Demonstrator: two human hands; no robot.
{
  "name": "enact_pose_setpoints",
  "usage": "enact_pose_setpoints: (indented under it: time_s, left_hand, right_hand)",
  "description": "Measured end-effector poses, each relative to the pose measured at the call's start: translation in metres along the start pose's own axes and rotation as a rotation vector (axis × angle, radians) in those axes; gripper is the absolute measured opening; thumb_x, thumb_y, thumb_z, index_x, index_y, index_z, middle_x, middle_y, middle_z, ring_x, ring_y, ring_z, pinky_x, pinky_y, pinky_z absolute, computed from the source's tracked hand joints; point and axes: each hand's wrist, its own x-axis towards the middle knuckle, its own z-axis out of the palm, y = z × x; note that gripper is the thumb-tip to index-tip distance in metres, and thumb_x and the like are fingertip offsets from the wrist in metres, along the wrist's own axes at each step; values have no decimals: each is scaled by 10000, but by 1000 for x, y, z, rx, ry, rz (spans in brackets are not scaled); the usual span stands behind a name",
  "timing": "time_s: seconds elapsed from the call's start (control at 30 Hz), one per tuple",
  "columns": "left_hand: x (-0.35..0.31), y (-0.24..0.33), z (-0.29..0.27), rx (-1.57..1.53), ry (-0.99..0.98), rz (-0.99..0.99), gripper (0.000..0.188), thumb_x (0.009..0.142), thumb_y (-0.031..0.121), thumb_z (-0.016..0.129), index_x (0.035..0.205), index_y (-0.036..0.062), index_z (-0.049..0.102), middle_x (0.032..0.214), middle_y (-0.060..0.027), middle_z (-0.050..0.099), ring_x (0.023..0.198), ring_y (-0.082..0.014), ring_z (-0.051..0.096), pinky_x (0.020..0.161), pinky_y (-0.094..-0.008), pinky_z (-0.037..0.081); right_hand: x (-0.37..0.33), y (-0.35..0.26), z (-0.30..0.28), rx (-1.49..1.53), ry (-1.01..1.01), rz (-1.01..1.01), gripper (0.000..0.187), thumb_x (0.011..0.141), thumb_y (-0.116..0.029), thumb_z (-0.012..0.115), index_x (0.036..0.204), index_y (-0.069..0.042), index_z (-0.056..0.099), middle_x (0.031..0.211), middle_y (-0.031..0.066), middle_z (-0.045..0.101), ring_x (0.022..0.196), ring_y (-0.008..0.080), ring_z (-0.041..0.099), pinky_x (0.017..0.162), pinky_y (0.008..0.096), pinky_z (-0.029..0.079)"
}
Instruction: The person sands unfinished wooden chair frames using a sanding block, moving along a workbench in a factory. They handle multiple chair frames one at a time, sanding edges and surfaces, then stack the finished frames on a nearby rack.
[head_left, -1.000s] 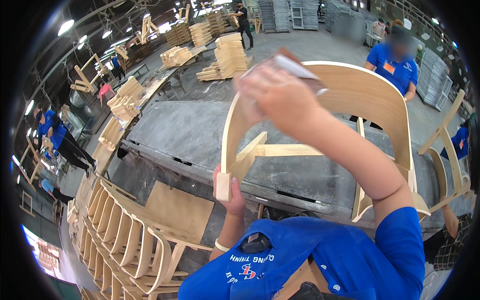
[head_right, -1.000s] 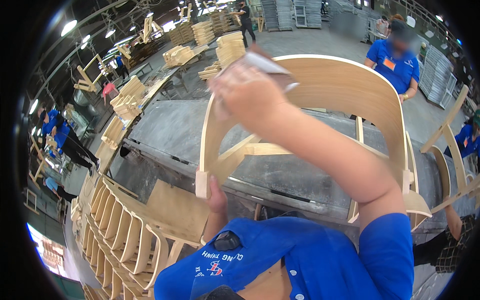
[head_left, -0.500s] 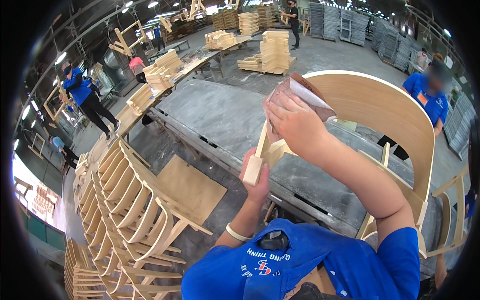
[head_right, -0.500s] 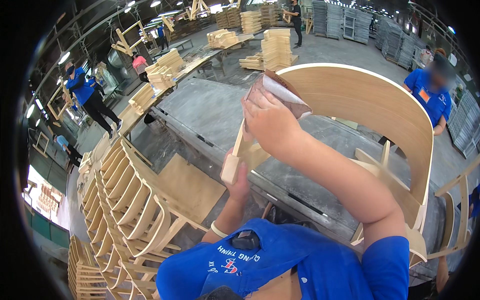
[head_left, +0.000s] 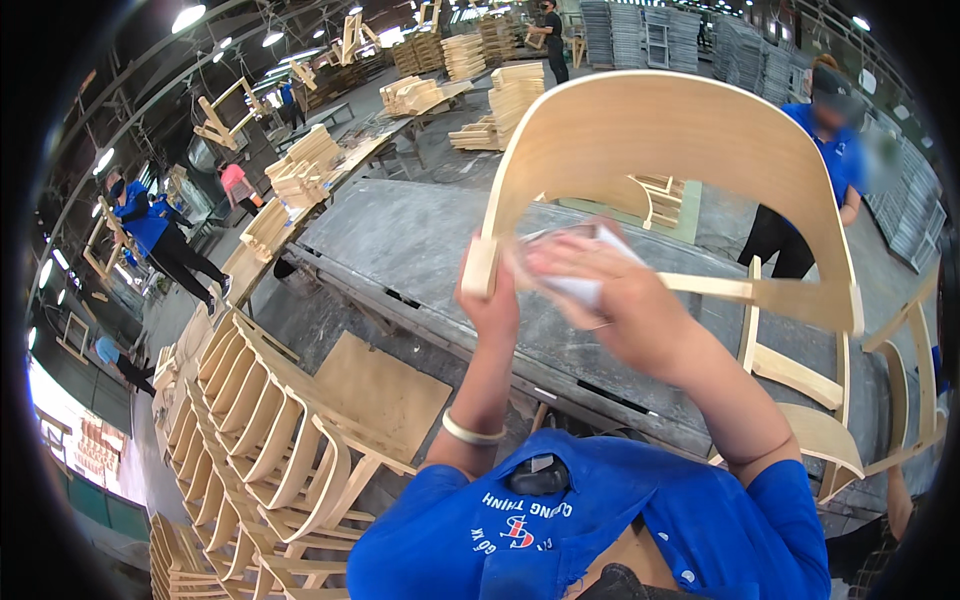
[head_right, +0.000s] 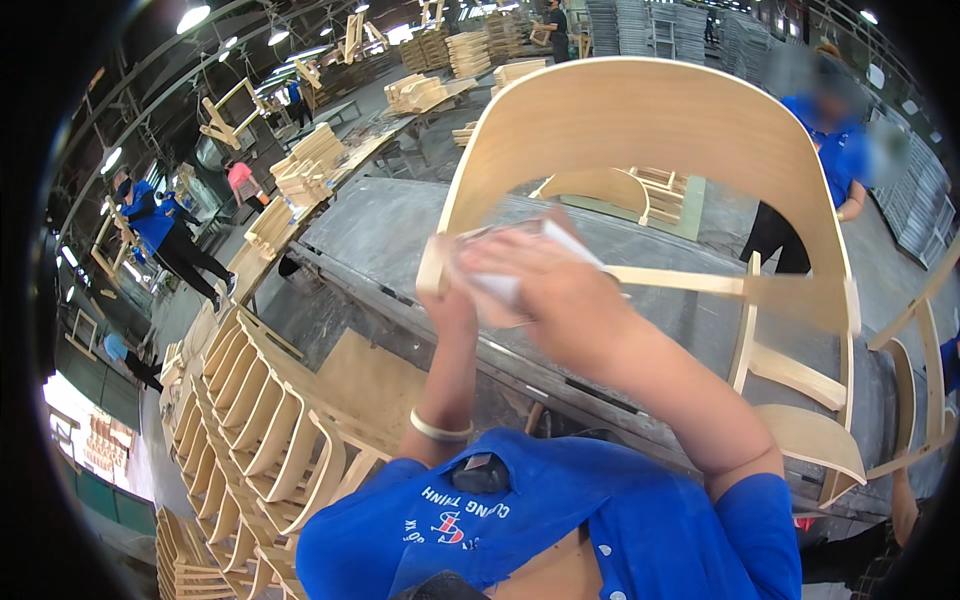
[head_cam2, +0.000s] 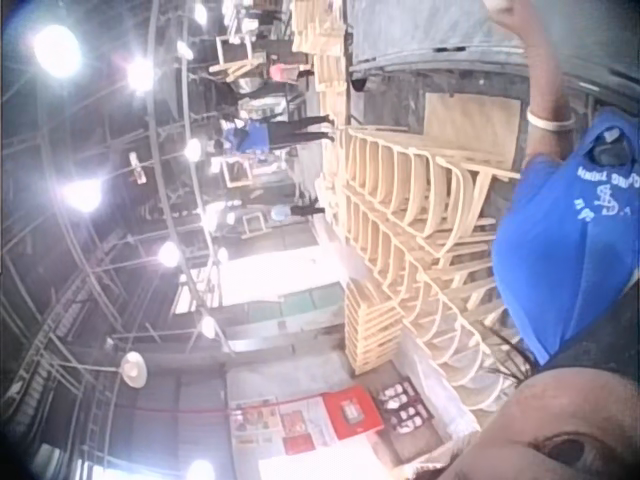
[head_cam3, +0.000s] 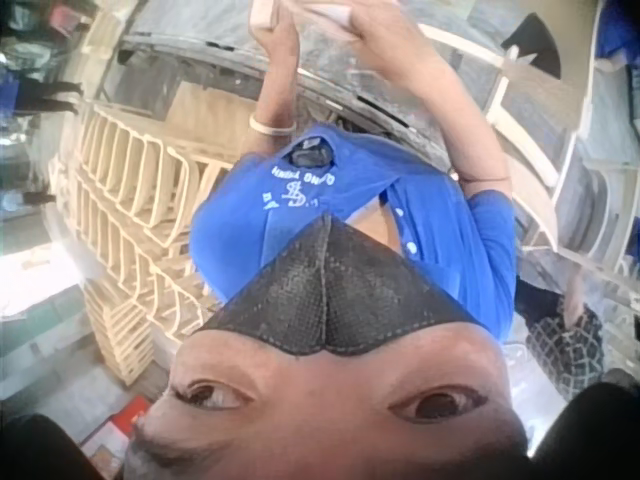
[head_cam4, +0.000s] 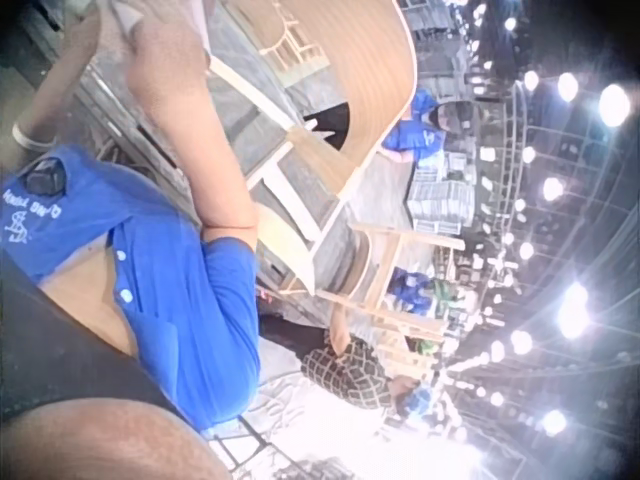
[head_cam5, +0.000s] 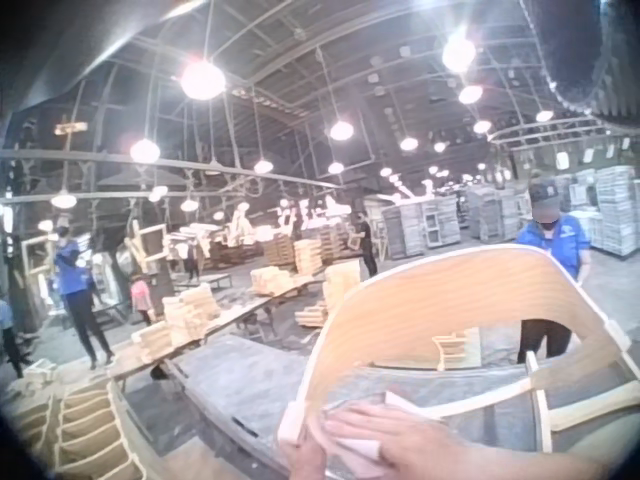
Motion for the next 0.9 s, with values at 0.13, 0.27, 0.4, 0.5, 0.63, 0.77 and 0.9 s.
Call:
enact_pose_setpoints:
  time_s: [0.13,0.27,0.4,0.5,0.63,0.77,0.9]
  left_hand:
    - [43,12,55,-66,27,18,591,810,47,672,1327,-43,399,1180,-125,553,1020,-164,560,863,-289,461]
    - [75,10,86,-30,-26,13,691,766,36,671,1375,8,346,1272,-149,476,1087,-206,531,911,-312,438]
    - [97,-8,95,29,-86,186,723,725,14,656,1380,45,350,1302,-158,441,1125,-260,514,949,-337,418]
    - [104,-22,94,11,-107,144,679,718,-1,647,1346,37,393,1286,-144,457,1135,-256,509,964,-330,411]
    - [116,-37,92,-44,-97,327,600,724,-38,621,1294,20,442,1233,-113,499,1115,-216,513,956,-313,422]
    - [143,-55,79,112,-120,426,545,741,-66,597,1265,3,465,1163,-114,558,1041,-204,551,928,-326,448]
    - [162,-67,64,-5,-165,240,571,770,-76,596,1311,12,436,1201,-116,545,1054,-199,552,920,-312,438]
  right_hand:
    - [-43,6,-27,165,-14,264,410,832,45,478,1229,-36,537,1295,108,532,1240,285,464,1087,403,284]
    - [-87,17,-29,362,24,452,389,862,26,448,1241,-20,525,1282,132,544,1224,277,483,1065,374,300]
    - [-122,31,-43,434,86,617,375,913,-23,400,1272,-7,505,1269,127,556,1194,220,496,1026,337,330]
    - [-138,41,-52,454,101,801,362,932,-89,426,1280,-48,514,1238,135,582,1161,214,520,977,310,357]
    - [-147,53,-46,478,174,756,360,939,-102,425,1285,-55,512,1227,124,590,1152,206,523,984,323,362]
    - [-154,59,-41,373,211,700,361,943,-109,425,1290,-56,507,1245,121,575,1154,212,520,992,332,365]
    - [-167,52,-50,397,334,841,350,953,-144,441,1280,-40,511,1246,126,570,1153,220,519,986,330,369]
